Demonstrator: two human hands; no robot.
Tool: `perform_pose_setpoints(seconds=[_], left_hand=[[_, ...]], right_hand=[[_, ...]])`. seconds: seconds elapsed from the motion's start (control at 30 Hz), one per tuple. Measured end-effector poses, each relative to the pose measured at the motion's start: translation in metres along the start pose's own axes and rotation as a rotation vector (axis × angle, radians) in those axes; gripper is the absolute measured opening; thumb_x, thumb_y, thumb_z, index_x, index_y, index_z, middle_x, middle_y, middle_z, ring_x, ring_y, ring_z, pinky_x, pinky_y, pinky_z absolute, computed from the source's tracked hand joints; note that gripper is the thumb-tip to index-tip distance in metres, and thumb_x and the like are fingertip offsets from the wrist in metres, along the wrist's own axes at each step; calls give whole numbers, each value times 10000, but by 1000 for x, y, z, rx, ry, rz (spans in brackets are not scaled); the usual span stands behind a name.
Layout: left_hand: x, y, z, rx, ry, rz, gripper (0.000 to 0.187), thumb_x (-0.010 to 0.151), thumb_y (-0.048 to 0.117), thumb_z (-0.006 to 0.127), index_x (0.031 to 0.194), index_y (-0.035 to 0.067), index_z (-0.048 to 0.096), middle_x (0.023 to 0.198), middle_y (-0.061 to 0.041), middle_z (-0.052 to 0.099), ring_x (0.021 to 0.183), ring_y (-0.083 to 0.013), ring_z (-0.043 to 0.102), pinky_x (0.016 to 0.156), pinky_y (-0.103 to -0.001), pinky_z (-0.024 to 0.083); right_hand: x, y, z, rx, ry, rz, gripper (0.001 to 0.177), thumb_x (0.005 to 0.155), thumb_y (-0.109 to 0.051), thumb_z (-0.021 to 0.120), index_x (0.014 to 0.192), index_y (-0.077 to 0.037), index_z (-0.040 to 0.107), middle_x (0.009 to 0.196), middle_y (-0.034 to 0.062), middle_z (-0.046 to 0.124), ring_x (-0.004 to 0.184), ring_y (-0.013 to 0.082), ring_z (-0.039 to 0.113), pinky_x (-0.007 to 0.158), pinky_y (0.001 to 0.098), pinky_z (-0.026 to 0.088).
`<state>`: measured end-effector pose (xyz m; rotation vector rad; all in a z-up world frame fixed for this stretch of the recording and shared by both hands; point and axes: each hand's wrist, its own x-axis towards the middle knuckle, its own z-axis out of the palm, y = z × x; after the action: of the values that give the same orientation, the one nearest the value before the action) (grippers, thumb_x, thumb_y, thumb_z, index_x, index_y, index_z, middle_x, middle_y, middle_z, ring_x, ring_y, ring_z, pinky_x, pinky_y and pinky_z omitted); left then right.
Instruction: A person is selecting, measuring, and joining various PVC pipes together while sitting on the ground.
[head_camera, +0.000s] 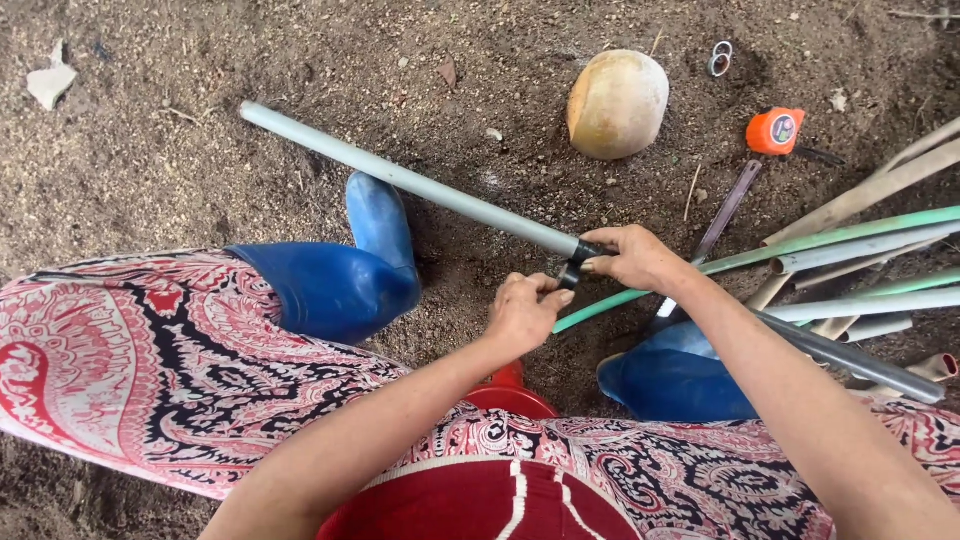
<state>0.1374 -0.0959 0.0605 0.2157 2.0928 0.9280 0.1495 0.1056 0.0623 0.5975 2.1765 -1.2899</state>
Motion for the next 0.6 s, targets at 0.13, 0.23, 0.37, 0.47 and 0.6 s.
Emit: perform_pose_setpoints(seconds=[0.13, 0.23, 0.37, 0.47, 0.6], left_hand=[[-4, 14, -18, -64, 16, 5, 293, 829, 380, 650, 1037, 175, 680, 947, -64, 549, 983, -243, 592, 894, -401, 456], [-3, 26, -28, -144, 81, 96, 267, 813, 299, 676, 980, 92, 700, 881, -106, 569, 895, -251, 621, 828, -393, 478], [16, 47, -32, -94, 96, 198, 192, 805, 294, 680, 889, 126, 718, 877, -94, 582, 885, -268, 623, 824, -404, 479], [40, 64, -36, -71, 129, 333, 176, 797, 271, 702, 878, 116, 717, 880, -88, 572, 896, -278, 623, 818, -399, 485], [68, 86, -43, -1, 84, 386, 207, 805, 291, 679, 837, 89, 712, 837, -111, 598, 875, -309, 632, 786, -404, 495]], right_hand=[[13, 24, 7, -114, 29, -37, 452, 719, -260, 785, 1155, -280, 666, 928, 65, 723, 913, 186, 668, 803, 316, 517], [8, 18, 8, -169, 53, -55, 422, 726, -254, 774, 1135, -281, 672, 931, 77, 723, 937, 230, 668, 824, 346, 508], [0, 1, -2, -276, 76, -53, 397, 748, -300, 749, 1135, -290, 663, 990, 26, 714, 1002, 243, 648, 866, 361, 502], [10, 17, -1, -354, 103, -79, 305, 723, -372, 759, 1007, -279, 699, 952, 24, 715, 989, 228, 648, 846, 376, 512], [10, 21, -2, -306, 85, -105, 381, 714, -334, 774, 1060, -196, 690, 1001, 86, 707, 1025, 301, 632, 855, 429, 509]])
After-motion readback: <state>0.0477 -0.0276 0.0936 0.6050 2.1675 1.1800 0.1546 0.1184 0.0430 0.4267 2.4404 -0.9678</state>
